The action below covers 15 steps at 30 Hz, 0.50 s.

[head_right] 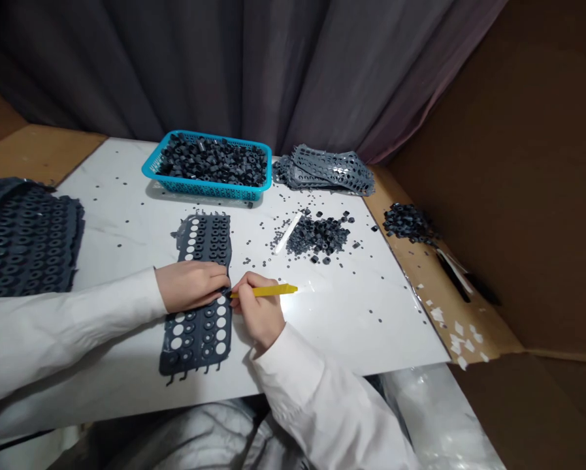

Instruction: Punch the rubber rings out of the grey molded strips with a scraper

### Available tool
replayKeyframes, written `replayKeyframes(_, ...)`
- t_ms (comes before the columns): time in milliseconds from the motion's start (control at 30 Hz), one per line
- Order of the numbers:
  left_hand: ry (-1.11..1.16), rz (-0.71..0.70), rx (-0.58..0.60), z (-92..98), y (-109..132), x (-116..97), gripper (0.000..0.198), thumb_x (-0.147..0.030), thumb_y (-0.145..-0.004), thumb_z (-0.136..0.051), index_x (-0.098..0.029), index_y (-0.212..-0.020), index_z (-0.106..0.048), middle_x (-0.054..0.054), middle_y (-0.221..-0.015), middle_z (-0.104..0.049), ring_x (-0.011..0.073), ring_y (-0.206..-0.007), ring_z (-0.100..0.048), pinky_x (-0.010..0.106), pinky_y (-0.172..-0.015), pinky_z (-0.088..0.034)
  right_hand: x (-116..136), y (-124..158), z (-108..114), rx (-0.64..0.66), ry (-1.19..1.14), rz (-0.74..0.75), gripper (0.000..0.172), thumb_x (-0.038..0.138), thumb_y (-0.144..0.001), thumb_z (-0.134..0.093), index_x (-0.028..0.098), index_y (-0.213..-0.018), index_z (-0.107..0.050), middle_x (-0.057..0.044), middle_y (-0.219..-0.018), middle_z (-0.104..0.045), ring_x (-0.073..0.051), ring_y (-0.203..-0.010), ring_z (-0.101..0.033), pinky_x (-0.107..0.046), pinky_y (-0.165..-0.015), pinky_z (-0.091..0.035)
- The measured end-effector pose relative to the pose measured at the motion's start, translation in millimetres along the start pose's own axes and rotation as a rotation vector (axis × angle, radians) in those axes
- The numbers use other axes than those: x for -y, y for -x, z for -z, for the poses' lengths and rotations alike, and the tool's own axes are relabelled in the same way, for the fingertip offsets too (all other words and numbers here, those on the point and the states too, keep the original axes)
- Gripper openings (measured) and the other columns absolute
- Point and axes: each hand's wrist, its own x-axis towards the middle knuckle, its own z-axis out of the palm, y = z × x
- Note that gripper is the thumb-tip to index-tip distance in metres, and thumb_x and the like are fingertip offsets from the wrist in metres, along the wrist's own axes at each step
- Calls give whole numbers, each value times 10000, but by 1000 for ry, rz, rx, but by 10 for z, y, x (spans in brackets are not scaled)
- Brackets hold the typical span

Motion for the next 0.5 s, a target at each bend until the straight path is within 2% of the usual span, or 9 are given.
replayKeyframes(200, 22, -10, 33, 40, -1, 1, 124, -202, -831, -488, -171, -883, -597, 50, -837, -590, 179, -760, -568, 268, -636, -435, 9, -1, 7, 5, 3, -3, 194, 180, -771, -424, 176, -649, -575, -3, -539, -586, -121, -491, -547, -211, -472, -442)
replayKeyframes(400, 55, -38, -21, 45, 27, 26, 134, -205, -836, -482, -176, -896, -598, 42, -836, -581, 168, -762, -569, 262, -648, -433, 13, -5, 11, 28, 67, 39, 202, 162, -783, -412, 175, -666, -575, -3, -554, -592, -122, -512, -560, -219, -509, -443)
replayKeyframes(500, 27, -49, -27, 10, 11, 38, 90, -194, -814, -510, -169, -842, -591, 38, -801, -580, 165, -729, -563, 262, -629, -428, 11, -5, 8, 37, 141, 90, 219, 158, -800, -406, 176, -654, -567, -2, -554, -588, -116, -519, -548, -217, -524, -422)
